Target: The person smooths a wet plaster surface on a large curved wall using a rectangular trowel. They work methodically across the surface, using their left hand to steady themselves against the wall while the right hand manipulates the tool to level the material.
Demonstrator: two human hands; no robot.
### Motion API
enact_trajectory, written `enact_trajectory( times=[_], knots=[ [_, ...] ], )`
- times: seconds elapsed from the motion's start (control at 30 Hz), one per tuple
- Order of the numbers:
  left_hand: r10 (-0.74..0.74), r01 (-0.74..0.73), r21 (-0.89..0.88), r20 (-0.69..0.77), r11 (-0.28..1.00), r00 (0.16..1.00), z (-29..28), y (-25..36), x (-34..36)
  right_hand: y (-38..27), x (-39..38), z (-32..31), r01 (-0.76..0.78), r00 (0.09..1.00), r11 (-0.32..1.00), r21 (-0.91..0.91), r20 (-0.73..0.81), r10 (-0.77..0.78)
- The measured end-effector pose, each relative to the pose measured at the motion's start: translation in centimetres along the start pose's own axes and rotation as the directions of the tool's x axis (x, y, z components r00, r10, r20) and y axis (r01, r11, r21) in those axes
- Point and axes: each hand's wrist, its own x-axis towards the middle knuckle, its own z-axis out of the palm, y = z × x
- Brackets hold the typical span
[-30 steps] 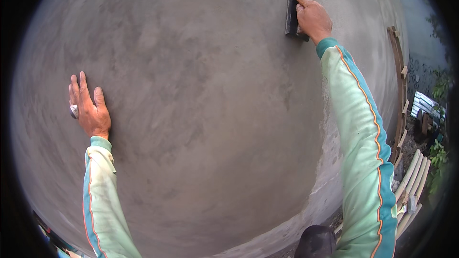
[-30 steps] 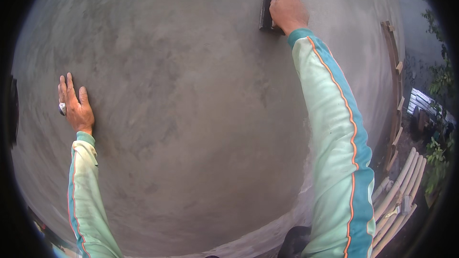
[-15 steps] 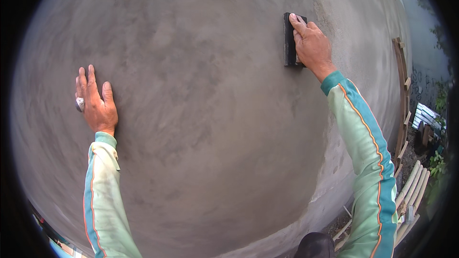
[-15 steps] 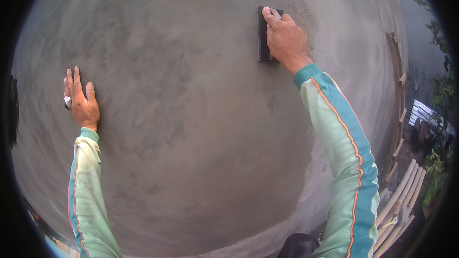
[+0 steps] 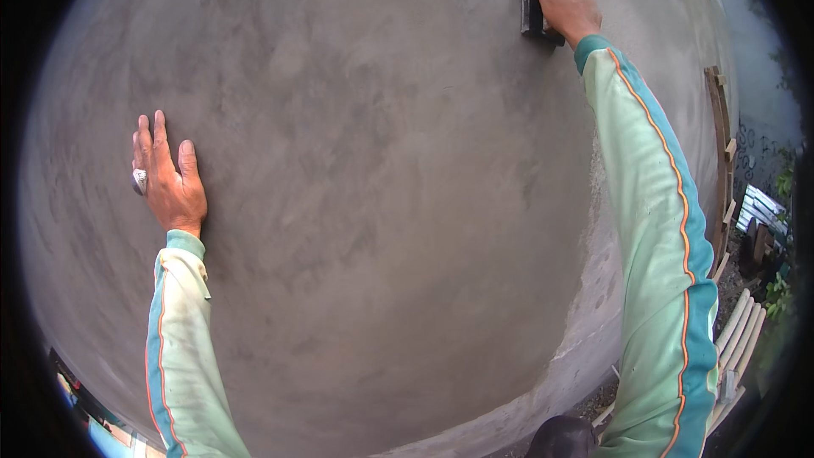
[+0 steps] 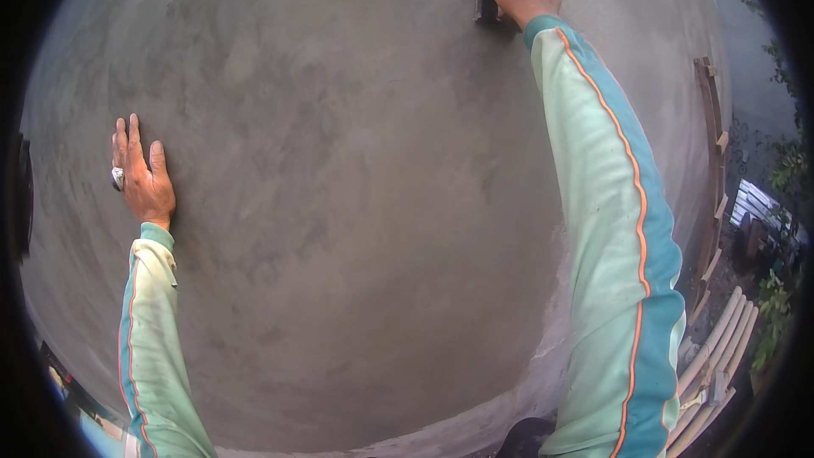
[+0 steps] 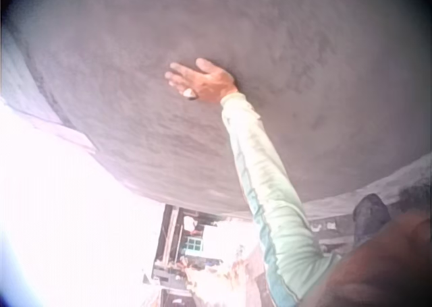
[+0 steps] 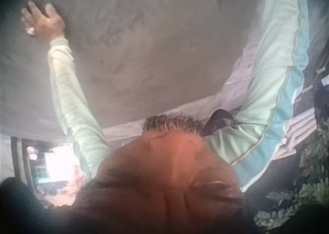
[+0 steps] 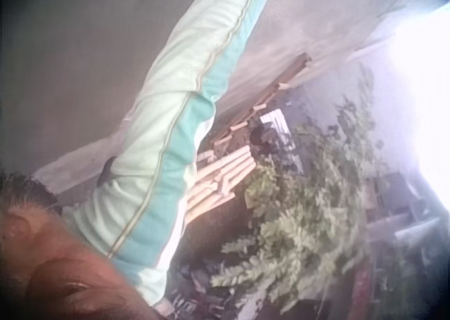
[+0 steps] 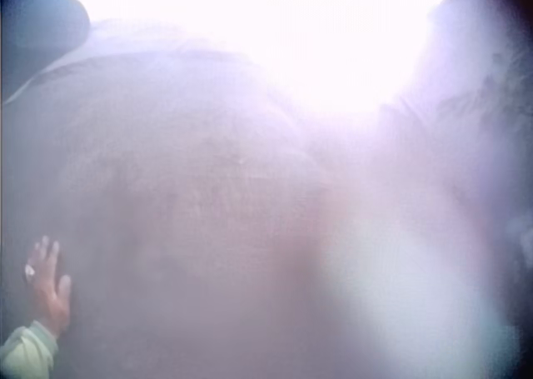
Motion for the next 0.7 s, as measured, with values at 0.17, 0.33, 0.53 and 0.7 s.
enact_trajectory(
  times=[0.17,0.33,0.53,0.7],
  knots=[
    [-0.016,0.016,0.014,0.013,1.000,1.000,0.0,0.0,-0.1,3.5,3.3,0.2,0.199,0.964,0.978,-0.060,0.191,-0.185],
    [-0.017,0.017,0.026,0.011,1.000,1.000,0.0,0.0,0.1,5.7,2.4,4.2,0.117,0.993,0.965,-0.236,-0.003,-0.121],
    [-0.011,0.011,0.012,0.017,1.000,1.000,0.0,0.0,0.0,3.7,5.1,-2.1,0.046,0.887,0.978,0.201,0.442,-0.132],
    [-0.007,0.007,-0.013,-0.005,1.000,1.000,0.1,-0.1,0.0,5.2,1.7,-0.8,0.139,0.987,0.990,-0.035,0.081,-0.135]
  ],
)
